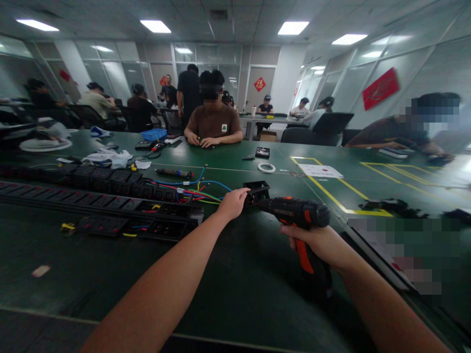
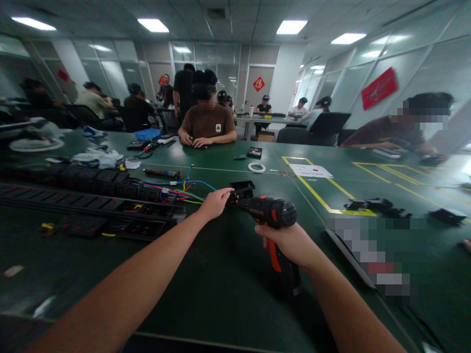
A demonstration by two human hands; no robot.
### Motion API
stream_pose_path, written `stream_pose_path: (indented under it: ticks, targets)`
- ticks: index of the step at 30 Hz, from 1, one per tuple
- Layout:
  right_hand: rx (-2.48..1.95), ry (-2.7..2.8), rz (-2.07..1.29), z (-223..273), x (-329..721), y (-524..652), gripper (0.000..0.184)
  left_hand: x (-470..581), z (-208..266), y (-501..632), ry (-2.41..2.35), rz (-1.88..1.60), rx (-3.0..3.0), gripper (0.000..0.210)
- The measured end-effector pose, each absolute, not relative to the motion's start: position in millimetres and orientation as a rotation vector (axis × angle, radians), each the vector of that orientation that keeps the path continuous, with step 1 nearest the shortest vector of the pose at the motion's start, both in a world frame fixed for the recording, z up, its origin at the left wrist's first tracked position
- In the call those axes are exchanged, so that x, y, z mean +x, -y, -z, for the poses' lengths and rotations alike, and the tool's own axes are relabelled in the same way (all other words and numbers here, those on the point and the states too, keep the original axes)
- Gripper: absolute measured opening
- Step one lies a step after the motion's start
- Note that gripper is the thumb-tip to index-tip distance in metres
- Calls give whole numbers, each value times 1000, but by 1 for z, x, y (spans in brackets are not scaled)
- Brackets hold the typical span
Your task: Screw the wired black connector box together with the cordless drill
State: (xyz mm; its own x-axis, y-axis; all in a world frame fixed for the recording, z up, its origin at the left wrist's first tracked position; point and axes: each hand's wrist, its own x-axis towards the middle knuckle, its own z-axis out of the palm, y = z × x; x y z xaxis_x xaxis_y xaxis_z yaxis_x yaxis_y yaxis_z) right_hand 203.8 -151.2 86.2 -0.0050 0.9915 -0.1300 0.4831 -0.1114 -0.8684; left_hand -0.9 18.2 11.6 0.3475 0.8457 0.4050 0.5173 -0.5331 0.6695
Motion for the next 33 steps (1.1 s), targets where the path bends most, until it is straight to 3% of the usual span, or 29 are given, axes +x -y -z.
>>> stream_pose_path:
  ticks: [33]
  targets:
    - [-1648,1582,-1059,-90,200,153,29,-4,-11,-17,-1223,-1018,2130,39]
